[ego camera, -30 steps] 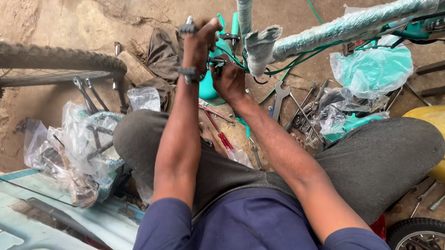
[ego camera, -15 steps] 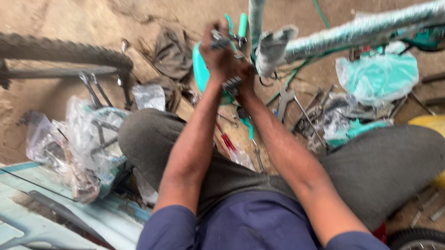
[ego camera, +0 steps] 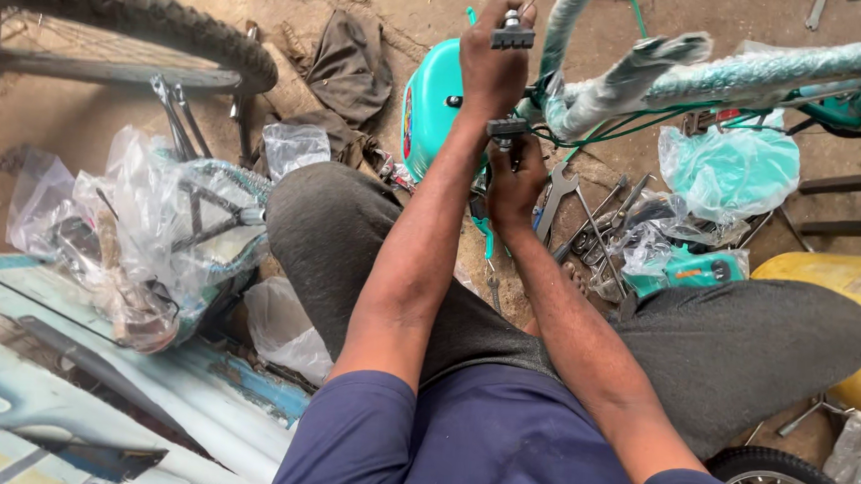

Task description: The person is sitting on the ground repairing a bicycle. They use a wrench to tighten bolts on the handlebar stem and adjust the brake cable housing.

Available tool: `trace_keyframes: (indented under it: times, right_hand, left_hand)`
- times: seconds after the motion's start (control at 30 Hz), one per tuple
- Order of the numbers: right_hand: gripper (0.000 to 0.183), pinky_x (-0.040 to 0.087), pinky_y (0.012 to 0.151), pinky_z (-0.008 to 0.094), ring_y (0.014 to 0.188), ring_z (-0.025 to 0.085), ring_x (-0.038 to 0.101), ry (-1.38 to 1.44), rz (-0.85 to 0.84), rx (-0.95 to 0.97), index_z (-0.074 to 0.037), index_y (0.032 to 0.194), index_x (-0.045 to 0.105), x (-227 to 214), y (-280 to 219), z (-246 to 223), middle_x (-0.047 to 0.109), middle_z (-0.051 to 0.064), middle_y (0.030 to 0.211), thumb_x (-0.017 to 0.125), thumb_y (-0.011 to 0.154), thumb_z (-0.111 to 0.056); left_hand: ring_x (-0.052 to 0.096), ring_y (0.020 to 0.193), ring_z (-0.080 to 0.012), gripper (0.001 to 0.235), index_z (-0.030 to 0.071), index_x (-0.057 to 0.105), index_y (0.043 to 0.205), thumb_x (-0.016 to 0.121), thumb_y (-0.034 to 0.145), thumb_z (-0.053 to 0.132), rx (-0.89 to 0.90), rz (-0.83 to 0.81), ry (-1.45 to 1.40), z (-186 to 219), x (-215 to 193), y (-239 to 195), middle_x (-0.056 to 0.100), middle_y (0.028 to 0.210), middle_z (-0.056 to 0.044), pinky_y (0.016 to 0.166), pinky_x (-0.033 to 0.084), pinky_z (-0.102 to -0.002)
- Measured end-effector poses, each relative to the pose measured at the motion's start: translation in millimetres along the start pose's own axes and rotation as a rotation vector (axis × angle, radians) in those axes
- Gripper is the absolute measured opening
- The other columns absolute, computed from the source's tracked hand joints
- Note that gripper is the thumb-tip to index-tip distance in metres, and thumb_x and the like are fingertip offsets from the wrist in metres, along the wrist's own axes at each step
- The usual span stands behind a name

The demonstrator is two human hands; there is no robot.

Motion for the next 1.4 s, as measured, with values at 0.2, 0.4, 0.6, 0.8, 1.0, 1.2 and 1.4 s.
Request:
trace_keyframes:
  times: [0.2, 0.4, 0.6, 0.8, 1.0, 1.2, 1.4]
  right_hand:
    - [0.017, 0.045, 0.069, 0.025, 0.078, 0.006, 0.054, 0.023, -0.042, -0.17, 0.002, 0.117, 0.056, 6.6, -4.0, -30.8, 0.064, 0.001, 0.09, 0.062, 0.102, -0.005]
    - [0.021, 0.046, 0.072, 0.025, 0.081, 0.006, 0.053, 0.048, -0.084, -0.232, 0.0, 0.122, 0.054, 6.9, -3.2, -38.7, 0.06, 0.0, 0.089, 0.062, 0.105, -0.01]
    - [0.022, 0.046, 0.068, 0.026, 0.075, 0.007, 0.054, -0.035, -0.09, -0.304, 0.0, 0.118, 0.059, 9.3, -1.2, -54.8, 0.062, 0.0, 0.085, 0.066, 0.105, -0.016]
    - [0.029, 0.048, 0.065, 0.029, 0.074, 0.01, 0.056, -0.113, -0.079, -0.353, 0.0, 0.111, 0.059, 9.3, -3.0, -63.6, 0.061, 0.001, 0.083, 0.073, 0.103, -0.024]
    - [0.034, 0.054, 0.058, 0.034, 0.069, 0.016, 0.067, -0.374, -0.083, -0.521, -0.004, 0.097, 0.054, 14.1, 4.6, -90.0, 0.065, 0.006, 0.08, 0.075, 0.104, -0.029]
    - [0.03, 0.053, 0.061, 0.038, 0.07, 0.023, 0.068, -0.398, -0.146, -0.569, -0.001, 0.103, 0.058, 18.4, -6.6, -105.5, 0.067, 0.012, 0.083, 0.077, 0.104, -0.024]
    - [0.029, 0.055, 0.064, 0.033, 0.075, 0.016, 0.07, -0.323, -0.185, -0.508, 0.0, 0.114, 0.059, 24.9, -6.2, -94.9, 0.07, 0.008, 0.088, 0.074, 0.106, -0.024]
  left_hand:
    - [0.07, 0.062, -0.0251, 0.022, 0.007, 0.069, 0.095, 0.066, 0.098, 0.029, -0.035, 0.041, -0.093, -2.4, -5.9, 4.2, 0.07, 0.071, -0.009, 0.06, 0.051, -0.038]
    - [0.065, 0.06, -0.023, 0.023, 0.007, 0.068, 0.095, 0.065, 0.1, 0.029, 0.008, 0.032, -0.092, -0.7, -5.9, 1.2, 0.067, 0.068, -0.008, 0.06, 0.047, -0.039]
    - [0.065, 0.057, -0.0208, 0.026, 0.007, 0.069, 0.093, 0.064, 0.1, 0.031, -0.059, -0.037, -0.1, -4.8, -1.2, 5.4, 0.066, 0.065, -0.007, 0.057, 0.048, -0.038]
    - [0.066, 0.06, -0.019, 0.028, 0.006, 0.07, 0.096, 0.067, 0.097, 0.033, -0.058, 0.032, -0.11, -6.9, -3.2, 1.7, 0.068, 0.07, -0.007, 0.059, 0.051, -0.035]
    - [0.063, 0.067, -0.0126, 0.032, 0.004, 0.074, 0.099, 0.073, 0.093, 0.035, -0.154, -0.191, -0.267, -18.7, 11.6, 5.6, 0.069, 0.078, -0.004, 0.058, 0.051, -0.033]
    - [0.062, 0.072, -0.0074, 0.034, 0.002, 0.074, 0.097, 0.074, 0.096, 0.036, -0.107, -0.056, -0.311, -28.6, -2.5, 1.3, 0.07, 0.076, 0.0, 0.067, 0.052, -0.027]
    - [0.054, 0.07, -0.0073, 0.032, 0.001, 0.07, 0.091, 0.065, 0.102, 0.031, -0.095, -0.055, -0.439, -39.4, -2.3, -1.2, 0.066, 0.074, 0.0, 0.063, 0.045, -0.03]
Point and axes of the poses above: each hand's wrist, its own y-axis towards the middle knuckle, its own x-axis out of the palm, z = x × y, the point moved 9 cm from there along y, towards the middle knuckle
